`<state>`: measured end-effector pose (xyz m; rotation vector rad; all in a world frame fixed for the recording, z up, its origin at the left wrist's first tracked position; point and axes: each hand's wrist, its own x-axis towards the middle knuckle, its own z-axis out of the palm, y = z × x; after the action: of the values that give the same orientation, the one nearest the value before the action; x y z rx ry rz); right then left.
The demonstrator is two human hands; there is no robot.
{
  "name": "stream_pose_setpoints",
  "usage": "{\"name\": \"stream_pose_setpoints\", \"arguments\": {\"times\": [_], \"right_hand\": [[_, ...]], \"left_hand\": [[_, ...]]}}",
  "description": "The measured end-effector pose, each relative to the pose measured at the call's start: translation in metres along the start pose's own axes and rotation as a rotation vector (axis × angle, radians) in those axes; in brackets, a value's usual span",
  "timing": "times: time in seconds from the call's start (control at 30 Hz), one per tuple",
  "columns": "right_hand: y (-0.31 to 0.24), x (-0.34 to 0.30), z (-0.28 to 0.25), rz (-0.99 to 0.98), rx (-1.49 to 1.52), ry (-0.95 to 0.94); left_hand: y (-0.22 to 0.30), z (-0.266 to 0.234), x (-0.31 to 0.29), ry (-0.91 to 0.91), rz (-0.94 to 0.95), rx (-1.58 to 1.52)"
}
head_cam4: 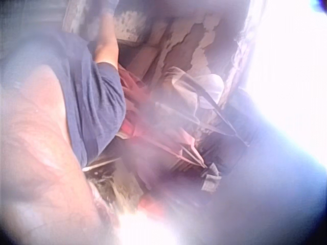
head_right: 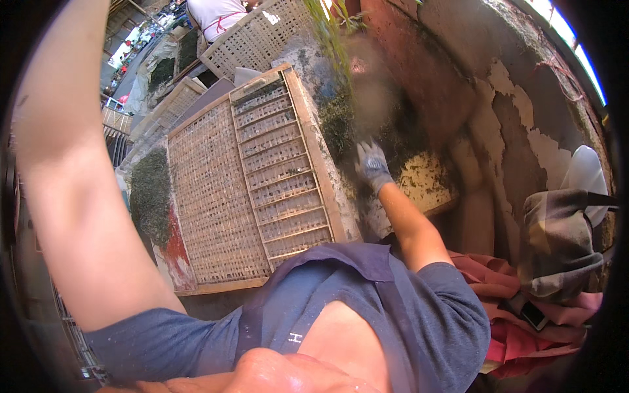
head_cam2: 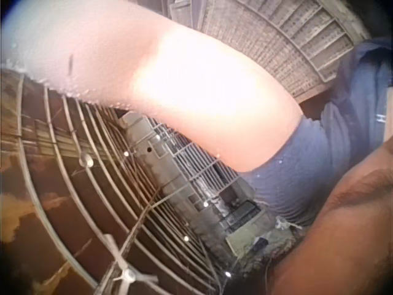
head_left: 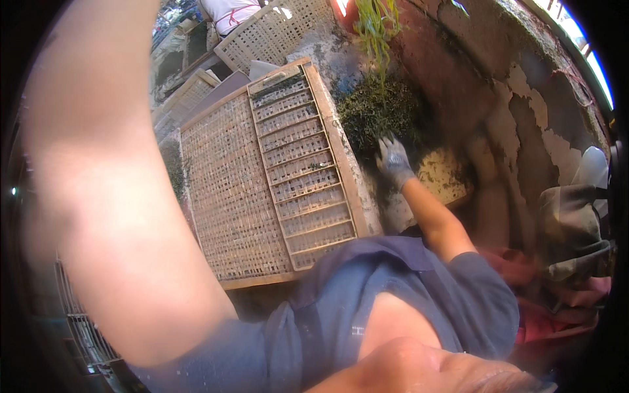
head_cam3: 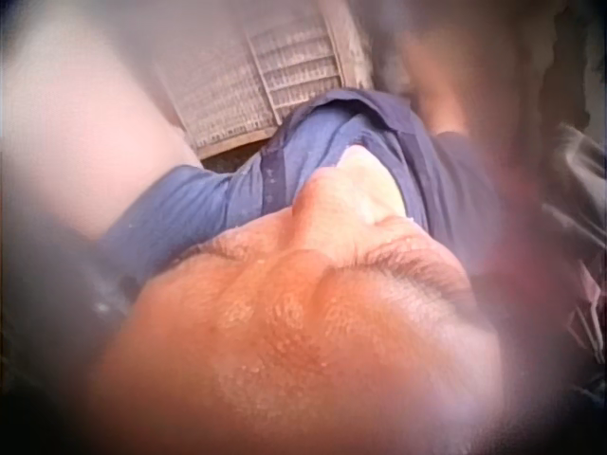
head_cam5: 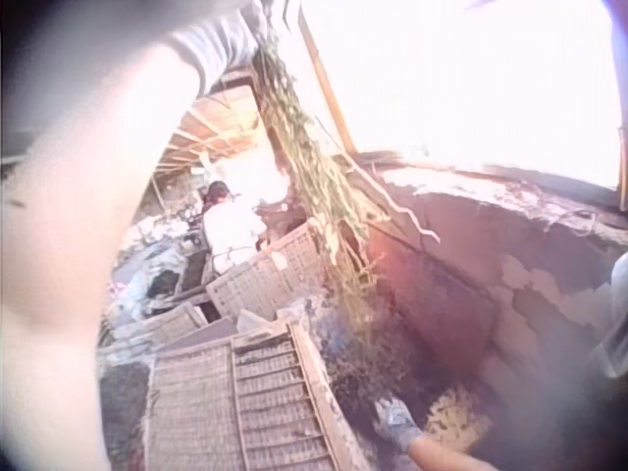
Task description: The person uses gloved hands to lift handfuls of green leaves from a large pile and spread them evenly into partitioned rectangular sections on a flat woven tray.
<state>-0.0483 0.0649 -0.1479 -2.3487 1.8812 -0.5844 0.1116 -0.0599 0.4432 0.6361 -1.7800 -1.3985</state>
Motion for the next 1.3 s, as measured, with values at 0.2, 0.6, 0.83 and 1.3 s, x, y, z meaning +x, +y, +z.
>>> {"name": "stream_pose_setpoints", "arguments": {"times": [0.2,0.6,0.83,1.3], "right_hand": [[-0.002,0.010,-0.118,0.008,0.235,-0.562],[-0.112,0.018,-0.201,-0.108,1.310,0.196],[-0.103,0.054,-0.146,-0.077,1.369,-0.198],[-0.126,0.369,0.023,0.153,0.630,0.136]], "left_hand": [[-0.002,-0.014,-0.006,-0.010,0.048,0.052],[-0.228,0.024,-0.225,-0.360,-0.325,-0.182],[-0.309,-0.099,-0.390,0.021,-0.689,-0.270],[-0.353,-0.361,-0.273,0.445,-0.437,1.406]]}}
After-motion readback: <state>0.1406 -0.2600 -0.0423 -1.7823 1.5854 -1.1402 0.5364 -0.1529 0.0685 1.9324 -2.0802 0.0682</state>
